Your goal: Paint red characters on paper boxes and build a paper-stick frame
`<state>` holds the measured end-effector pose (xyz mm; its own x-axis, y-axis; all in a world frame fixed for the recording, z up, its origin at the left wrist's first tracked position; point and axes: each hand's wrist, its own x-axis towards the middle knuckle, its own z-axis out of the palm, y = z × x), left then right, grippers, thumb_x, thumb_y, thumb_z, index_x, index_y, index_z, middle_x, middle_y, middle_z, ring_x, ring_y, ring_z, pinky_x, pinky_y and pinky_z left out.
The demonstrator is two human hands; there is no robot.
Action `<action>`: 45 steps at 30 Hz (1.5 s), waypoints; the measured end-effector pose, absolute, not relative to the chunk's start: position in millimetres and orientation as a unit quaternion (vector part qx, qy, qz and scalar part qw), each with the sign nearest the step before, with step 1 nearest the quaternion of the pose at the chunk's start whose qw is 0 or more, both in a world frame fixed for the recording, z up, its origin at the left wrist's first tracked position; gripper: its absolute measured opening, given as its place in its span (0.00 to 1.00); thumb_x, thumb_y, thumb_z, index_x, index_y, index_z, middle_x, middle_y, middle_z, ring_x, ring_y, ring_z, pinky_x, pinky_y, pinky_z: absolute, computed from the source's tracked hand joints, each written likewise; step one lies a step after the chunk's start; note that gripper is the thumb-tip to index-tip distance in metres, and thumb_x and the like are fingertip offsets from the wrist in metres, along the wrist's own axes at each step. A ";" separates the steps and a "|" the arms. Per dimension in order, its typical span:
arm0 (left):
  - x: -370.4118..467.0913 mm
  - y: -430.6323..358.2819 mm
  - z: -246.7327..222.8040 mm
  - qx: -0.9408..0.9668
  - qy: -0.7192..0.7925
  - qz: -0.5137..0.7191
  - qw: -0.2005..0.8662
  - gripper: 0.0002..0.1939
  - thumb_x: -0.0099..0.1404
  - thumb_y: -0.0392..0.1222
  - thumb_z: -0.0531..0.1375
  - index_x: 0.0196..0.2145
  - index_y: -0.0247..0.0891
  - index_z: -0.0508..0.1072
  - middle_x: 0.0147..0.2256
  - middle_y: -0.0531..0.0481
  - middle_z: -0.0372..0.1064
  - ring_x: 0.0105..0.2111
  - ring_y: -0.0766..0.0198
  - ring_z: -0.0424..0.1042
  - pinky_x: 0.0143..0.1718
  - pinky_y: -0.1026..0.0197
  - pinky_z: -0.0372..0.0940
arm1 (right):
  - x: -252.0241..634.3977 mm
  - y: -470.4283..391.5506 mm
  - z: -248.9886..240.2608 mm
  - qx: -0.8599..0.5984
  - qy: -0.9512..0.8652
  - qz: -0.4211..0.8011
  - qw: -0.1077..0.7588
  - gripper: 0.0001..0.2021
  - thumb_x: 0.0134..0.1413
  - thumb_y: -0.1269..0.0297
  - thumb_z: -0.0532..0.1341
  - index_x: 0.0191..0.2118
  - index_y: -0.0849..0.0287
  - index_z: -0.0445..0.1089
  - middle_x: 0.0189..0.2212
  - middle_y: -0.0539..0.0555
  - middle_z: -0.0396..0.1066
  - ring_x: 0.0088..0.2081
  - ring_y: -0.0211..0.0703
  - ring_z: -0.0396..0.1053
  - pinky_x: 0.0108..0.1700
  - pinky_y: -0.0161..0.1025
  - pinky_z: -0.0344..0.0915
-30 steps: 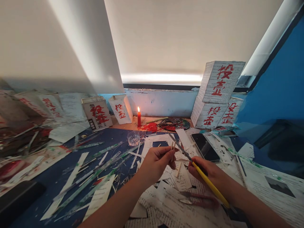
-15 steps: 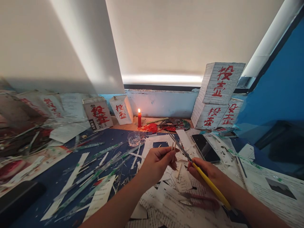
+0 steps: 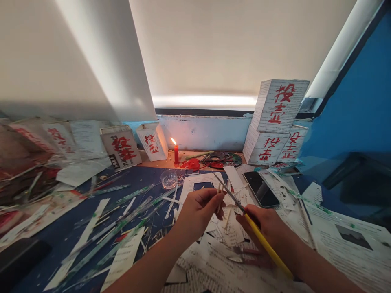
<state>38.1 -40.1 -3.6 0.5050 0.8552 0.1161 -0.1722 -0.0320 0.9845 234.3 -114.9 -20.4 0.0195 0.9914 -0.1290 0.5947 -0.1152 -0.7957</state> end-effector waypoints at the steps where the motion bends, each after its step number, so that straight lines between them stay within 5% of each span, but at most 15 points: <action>1: 37.8 -40.2 -3.0 0.601 0.288 0.403 0.627 0.15 0.67 0.49 0.61 0.29 0.34 0.75 0.21 0.52 0.67 0.22 0.68 0.65 0.27 0.64 0.63 | 233.5 -116.3 -20.5 -0.656 -0.602 0.356 0.284 0.23 0.61 0.39 0.54 0.31 0.55 0.66 0.23 0.48 0.68 0.24 0.38 0.64 0.22 0.33 0.59; 9: 34.7 -46.3 1.1 0.677 0.269 0.396 0.559 0.18 0.70 0.46 0.58 0.25 0.35 0.73 0.22 0.52 0.65 0.24 0.68 0.63 0.27 0.65 0.60 | 231.6 -121.5 -8.1 -0.624 -0.677 0.291 0.260 0.19 0.65 0.43 0.54 0.36 0.56 0.63 0.30 0.50 0.69 0.30 0.39 0.63 0.32 0.36 0.60; 23: 40.6 -52.7 1.3 0.645 0.266 0.410 0.588 0.19 0.71 0.46 0.57 0.24 0.35 0.72 0.21 0.52 0.65 0.25 0.67 0.62 0.30 0.63 0.58 | 220.8 -125.2 -13.3 -0.656 -0.647 0.266 0.283 0.07 0.63 0.62 0.55 0.35 0.55 0.67 0.25 0.49 0.71 0.26 0.40 0.66 0.29 0.37 0.58; 32: 41.3 -49.2 -8.4 0.635 0.237 0.429 0.597 0.16 0.71 0.47 0.59 0.28 0.34 0.74 0.24 0.54 0.62 0.24 0.69 0.61 0.27 0.65 0.58 | 223.7 -121.1 -14.4 -0.650 -0.656 0.266 0.276 0.10 0.66 0.57 0.54 0.34 0.56 0.62 0.26 0.49 0.69 0.25 0.38 0.60 0.28 0.37 0.57; 37: 36.8 -48.1 -8.6 0.674 0.253 0.418 0.554 0.16 0.72 0.47 0.57 0.31 0.34 0.76 0.23 0.54 0.61 0.24 0.69 0.60 0.27 0.65 0.56 | 221.8 -122.7 -11.9 -0.615 -0.665 0.310 0.289 0.16 0.65 0.47 0.56 0.42 0.55 0.62 0.36 0.52 0.70 0.35 0.42 0.65 0.37 0.39 0.62; 45: 37.6 -51.3 -13.4 0.673 0.256 0.401 0.566 0.16 0.72 0.47 0.57 0.30 0.35 0.75 0.24 0.53 0.63 0.23 0.70 0.62 0.25 0.66 0.56 | 219.1 -121.7 -10.2 -0.599 -0.669 0.320 0.303 0.13 0.67 0.50 0.55 0.40 0.55 0.63 0.36 0.51 0.69 0.35 0.42 0.66 0.38 0.38 0.63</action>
<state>37.6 -51.3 -13.4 0.5477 0.7988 0.2489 -0.1085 -0.2271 0.9678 219.1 -121.7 -10.2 -0.0991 0.9948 0.0220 0.6065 0.0779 -0.7912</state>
